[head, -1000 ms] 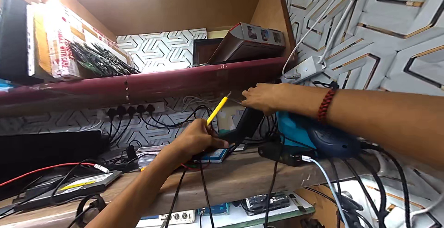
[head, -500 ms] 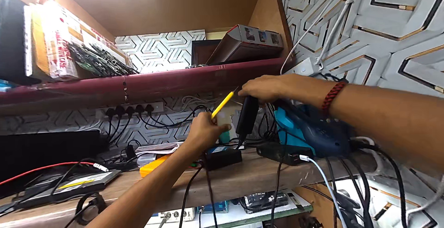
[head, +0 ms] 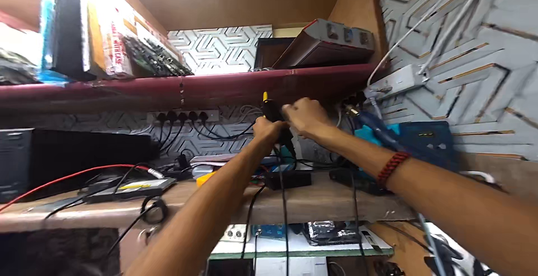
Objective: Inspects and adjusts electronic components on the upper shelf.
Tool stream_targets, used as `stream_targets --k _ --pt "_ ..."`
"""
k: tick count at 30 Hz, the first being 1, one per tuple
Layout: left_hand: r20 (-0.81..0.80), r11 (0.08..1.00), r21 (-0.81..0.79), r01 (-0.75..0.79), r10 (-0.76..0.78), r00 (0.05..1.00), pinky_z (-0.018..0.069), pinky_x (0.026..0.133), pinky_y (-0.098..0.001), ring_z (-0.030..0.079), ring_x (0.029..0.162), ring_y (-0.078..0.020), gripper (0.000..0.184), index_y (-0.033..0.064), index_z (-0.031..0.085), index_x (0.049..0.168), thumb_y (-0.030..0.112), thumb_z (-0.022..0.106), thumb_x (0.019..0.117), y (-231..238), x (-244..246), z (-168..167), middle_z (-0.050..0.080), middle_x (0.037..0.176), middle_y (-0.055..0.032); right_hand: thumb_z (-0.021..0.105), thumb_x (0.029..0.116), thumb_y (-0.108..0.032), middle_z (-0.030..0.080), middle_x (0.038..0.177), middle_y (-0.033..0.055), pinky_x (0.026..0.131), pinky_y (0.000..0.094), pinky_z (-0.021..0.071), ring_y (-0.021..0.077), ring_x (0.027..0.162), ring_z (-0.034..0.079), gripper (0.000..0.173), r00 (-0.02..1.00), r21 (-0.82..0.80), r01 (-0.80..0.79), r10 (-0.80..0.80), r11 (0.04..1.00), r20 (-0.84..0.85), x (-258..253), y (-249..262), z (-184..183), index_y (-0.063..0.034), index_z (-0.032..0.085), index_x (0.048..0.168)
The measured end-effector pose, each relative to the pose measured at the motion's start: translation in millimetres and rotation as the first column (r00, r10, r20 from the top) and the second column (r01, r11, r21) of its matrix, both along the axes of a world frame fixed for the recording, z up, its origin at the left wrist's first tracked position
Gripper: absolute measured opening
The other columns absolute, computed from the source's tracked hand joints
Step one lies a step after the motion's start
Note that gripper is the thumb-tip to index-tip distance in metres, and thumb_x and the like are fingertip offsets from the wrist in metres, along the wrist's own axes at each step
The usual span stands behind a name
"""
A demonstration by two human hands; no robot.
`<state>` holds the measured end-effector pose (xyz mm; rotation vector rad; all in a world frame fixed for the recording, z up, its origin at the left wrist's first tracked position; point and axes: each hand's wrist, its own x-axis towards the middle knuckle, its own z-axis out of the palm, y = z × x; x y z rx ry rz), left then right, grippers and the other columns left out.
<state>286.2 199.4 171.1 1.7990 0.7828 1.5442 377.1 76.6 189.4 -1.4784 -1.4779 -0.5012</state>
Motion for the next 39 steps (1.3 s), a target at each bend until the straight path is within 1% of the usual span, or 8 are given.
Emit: stream_targets --k 2,4,7,13,18,23,28,39 --pt "0.098 0.995 -0.088 0.054 -0.046 0.994 0.0596 0.075 -0.056 0.071 0.089 -0.0348 0.046 -0.0006 0.065 0.11 0.022 0.084 0.0753 -3.2 4.2 0.5 0.071 0.099 -0.0207 0.047 0.1045 -0.029 0.07 0.083 0.02 0.063 0.0528 0.0592 0.0318 0.066 0.07 0.037 0.991 -0.161 -0.06 0.04 0.985 -0.126 5.2 8.1 -13.4 0.0024 0.066 0.099" --pt "0.267 0.962 -0.21 0.176 -0.116 0.957 0.0589 0.073 -0.0543 0.068 0.091 -0.0347 0.048 -0.0021 0.06 0.12 0.014 0.081 0.0785 -11.6 5.2 7.5 0.067 0.105 -0.0222 0.051 0.1044 -0.011 0.067 0.097 0.0271 0.078 0.0554 0.0533 0.0372 0.082 0.067 0.026 1.0 -0.422 0.001 -0.001 0.907 0.001 -20.0 -23.4 -24.9 0.0107 0.064 0.108" --pt "0.516 0.906 -0.308 0.29 -0.097 0.851 0.0558 0.071 -0.0534 0.063 0.093 -0.0339 0.05 -0.0032 0.058 0.123 0.005 0.079 0.0783 -24.9 6.9 16.0 0.063 0.11 -0.0226 0.053 0.1047 -0.006 0.059 0.092 0.0198 0.075 0.0444 0.0469 0.0255 0.076 0.055 0.02 0.998 -0.584 0.016 0.022 0.812 0.057 -37.2 -28.9 -40.7 0.0107 0.06 0.113" --pt "0.529 0.903 -0.242 0.355 -0.184 0.829 0.0574 0.084 -0.0531 0.066 0.101 -0.033 0.057 -0.0012 0.053 0.136 0.034 0.071 0.0951 10.8 -1.5 15.2 0.065 0.117 -0.0217 0.049 0.1104 -0.026 0.066 0.095 0.0174 0.076 0.0428 0.0553 0.0236 0.078 0.065 0.036 0.941 -0.371 -0.327 0.265 0.869 -0.208 6.1 39.4 -56.7 0.0027 0.053 0.133" --pt "0.609 0.936 -0.277 0.217 -0.003 0.793 0.0595 0.08 -0.055 0.069 0.097 -0.0355 0.054 -0.0038 0.059 0.128 0.025 0.077 0.086 30.0 -15.2 11.1 0.068 0.112 -0.023 0.053 0.1058 -0.044 0.064 0.085 0.0195 0.071 0.0595 0.0524 0.0362 0.08 0.065 0.048 0.982 -0.272 -0.121 0.155 0.955 0.104 6.7 61.9 -49.6 0.0008 0.065 0.096" --pt "0.651 0.914 -0.302 0.271 -0.009 0.759 0.0577 0.082 -0.0551 0.066 0.101 -0.0354 0.052 -0.0031 0.054 0.132 0.019 0.072 0.0885 37.6 -24.7 18.3 0.065 0.117 -0.0237 0.041 0.1105 -0.04 0.064 0.094 0.0193 0.078 0.0564 0.053 0.0363 0.092 0.067 0.048 0.931 -0.248 0.016 0.076 0.969 0.357 -8.8 42.3 -49.9 -0.0008 0.063 0.094" --pt "0.605 0.885 -0.276 0.374 -0.143 0.783 0.0558 0.066 -0.0427 0.065 0.076 -0.0227 0.023 0.0042 0.06 0.113 0.017 0.063 0.0942 18.4 -17.4 23.8 0.066 0.092 -0.0134 0.042 0.11 -0.038 0.067 0.096 0.0171 0.078 0.0543 0.0524 0.0345 0.097 0.068 0.045 0.907 -0.187 0.128 -0.038 0.974 0.419 -13.6 18.3 -43.5 -0.0034 0.066 0.096" --pt "0.458 0.881 -0.324 0.344 -0.172 0.872 0.0545 0.059 -0.0337 0.063 0.069 -0.0146 0.017 0.0093 0.062 0.104 0.019 0.067 0.0919 1.7 1.3 28.4 0.065 0.085 -0.0057 0.052 0.1066 -0.03 0.07 0.107 0.016 0.087 0.0541 0.0526 0.0323 0.106 0.068 0.031 0.978 -0.112 0.1 -0.077 0.989 0.194 -15.0 -10.4 -53.3 -0.0047 0.069 0.105"
